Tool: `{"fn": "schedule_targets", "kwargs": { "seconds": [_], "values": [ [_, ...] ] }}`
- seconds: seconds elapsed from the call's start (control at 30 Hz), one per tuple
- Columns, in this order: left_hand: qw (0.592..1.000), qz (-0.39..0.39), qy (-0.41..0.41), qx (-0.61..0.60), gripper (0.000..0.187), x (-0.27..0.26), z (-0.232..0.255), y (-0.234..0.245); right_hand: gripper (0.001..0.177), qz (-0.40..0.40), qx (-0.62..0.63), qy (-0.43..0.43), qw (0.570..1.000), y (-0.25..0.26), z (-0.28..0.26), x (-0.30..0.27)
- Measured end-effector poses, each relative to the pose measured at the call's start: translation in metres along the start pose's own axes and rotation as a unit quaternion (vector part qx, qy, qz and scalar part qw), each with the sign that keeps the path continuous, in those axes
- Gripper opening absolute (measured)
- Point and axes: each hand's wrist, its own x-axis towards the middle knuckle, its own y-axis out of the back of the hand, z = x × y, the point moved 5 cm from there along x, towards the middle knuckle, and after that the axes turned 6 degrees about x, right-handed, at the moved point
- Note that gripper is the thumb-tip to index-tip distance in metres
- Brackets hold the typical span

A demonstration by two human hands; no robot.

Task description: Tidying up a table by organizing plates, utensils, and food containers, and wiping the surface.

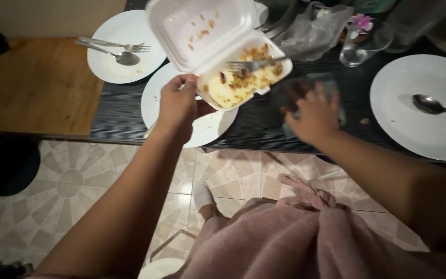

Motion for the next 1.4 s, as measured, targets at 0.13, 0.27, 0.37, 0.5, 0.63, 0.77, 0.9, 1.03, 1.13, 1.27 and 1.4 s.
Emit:
{"fn": "schedule_targets", "kwargs": {
  "seconds": [0.13,0.27,0.37,0.5,0.63,0.77,0.9,1.03,1.13,1.27,1.4],
  "values": [
    [0.999,0.024,-0.035,-0.021,0.031,-0.001,0.026,0.029,0.053,-0.067,-0.030,0.116,0.991,-0.007,-0.028,-0.018],
    [0.997,0.030,-0.050,-0.057,0.030,0.004,0.039,0.048,0.057,-0.021,0.065,0.183,0.981,0.031,0.001,-0.019],
    [0.996,0.061,-0.058,-0.037,0.031,0.003,0.049,0.066,0.062,0.004,0.084,0.117,0.990,0.026,0.023,0.015],
    [0.994,0.080,-0.058,-0.044,0.030,-0.001,0.053,0.079,0.056,0.026,0.040,0.019,0.999,-0.006,0.006,0.057],
    [0.993,0.076,-0.063,-0.064,0.029,0.000,0.055,0.085,0.051,-0.020,-0.012,0.050,0.998,-0.016,-0.036,0.035],
    [0.992,0.076,-0.077,-0.068,0.027,0.005,0.051,0.089,0.051,-0.021,0.058,0.144,0.988,0.022,-0.032,-0.025],
    [0.991,0.086,-0.079,-0.058,0.026,0.001,0.047,0.090,0.055,-0.003,0.098,0.129,0.987,0.032,0.014,-0.015],
    [0.992,0.083,-0.061,-0.073,0.027,-0.005,0.036,0.077,0.052,0.040,0.083,0.014,0.996,0.018,0.030,0.008],
    [0.995,0.068,-0.053,-0.045,0.029,-0.009,0.021,0.062,0.046,0.062,0.071,0.029,0.995,0.001,0.005,-0.008],
    [0.997,0.045,-0.031,-0.045,0.030,-0.015,-0.001,0.028,0.040,0.026,0.068,0.069,0.995,0.026,-0.034,-0.062],
    [0.998,-0.017,-0.015,-0.065,0.029,-0.019,-0.030,-0.022,0.038,-0.003,0.149,0.067,0.987,0.061,-0.018,-0.108]
  ]
}}
